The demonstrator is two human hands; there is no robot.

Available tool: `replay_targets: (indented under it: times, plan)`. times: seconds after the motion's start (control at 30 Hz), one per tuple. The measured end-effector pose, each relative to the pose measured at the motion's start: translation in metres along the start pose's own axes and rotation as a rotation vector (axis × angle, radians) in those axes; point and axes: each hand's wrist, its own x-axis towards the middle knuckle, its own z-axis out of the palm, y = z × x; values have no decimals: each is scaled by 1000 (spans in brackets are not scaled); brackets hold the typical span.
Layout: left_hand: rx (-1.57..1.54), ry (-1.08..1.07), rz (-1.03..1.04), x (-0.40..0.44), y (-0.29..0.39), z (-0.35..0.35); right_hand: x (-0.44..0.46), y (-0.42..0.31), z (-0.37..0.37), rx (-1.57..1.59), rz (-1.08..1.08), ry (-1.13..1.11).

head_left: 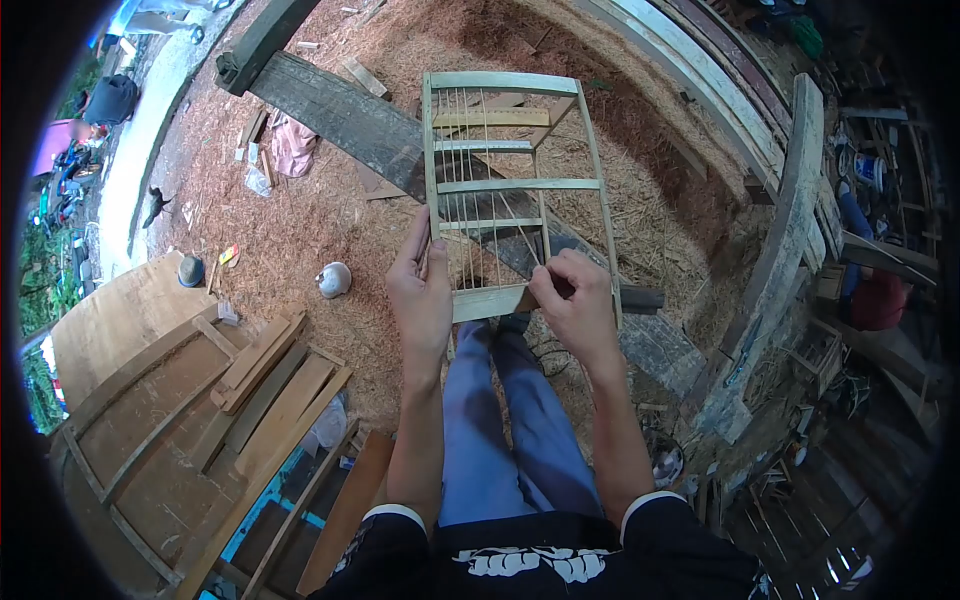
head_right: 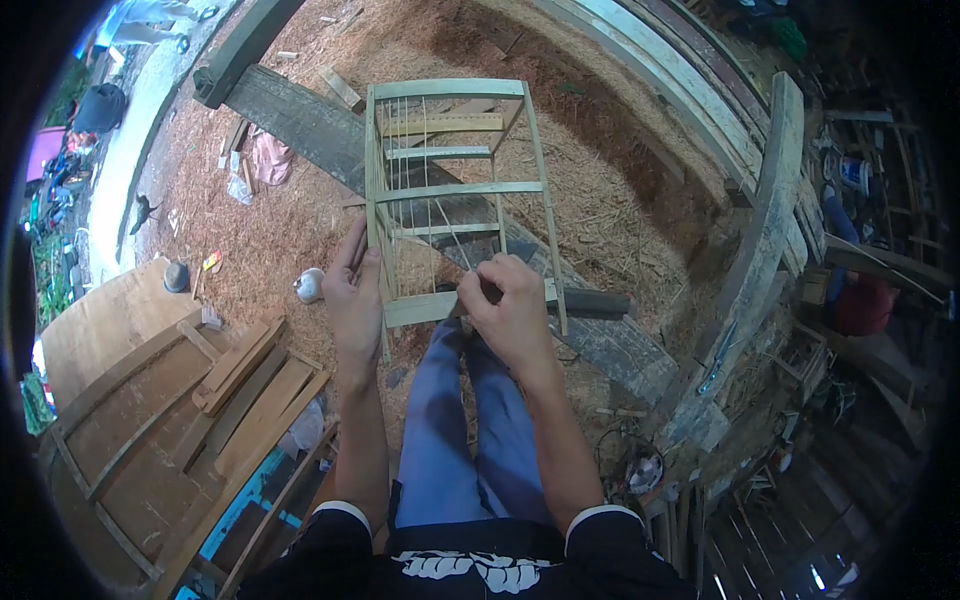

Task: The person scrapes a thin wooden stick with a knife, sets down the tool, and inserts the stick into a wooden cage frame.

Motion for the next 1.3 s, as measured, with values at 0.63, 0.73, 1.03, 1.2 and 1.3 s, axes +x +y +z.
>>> replay_targets:
  times: [0.63,0.73,1.03,1.2,1.3]
  plan:
    - [-13,-5,-19,5,-5,-3,0,-7,1,17,66,43]
    - [-21,-3,-51,3,2,-1,0,-4,3,-30,26,36]
    - [13,-14,-16,3,2,0,-2,1,13,-192,-147,-25]
    - [54,-13,-25,-1,2,0,-2,1,14,-266,-137,-40]
    - [39,-9,-17,-2,2,1,-1,-1,14,-247,-114,-64]
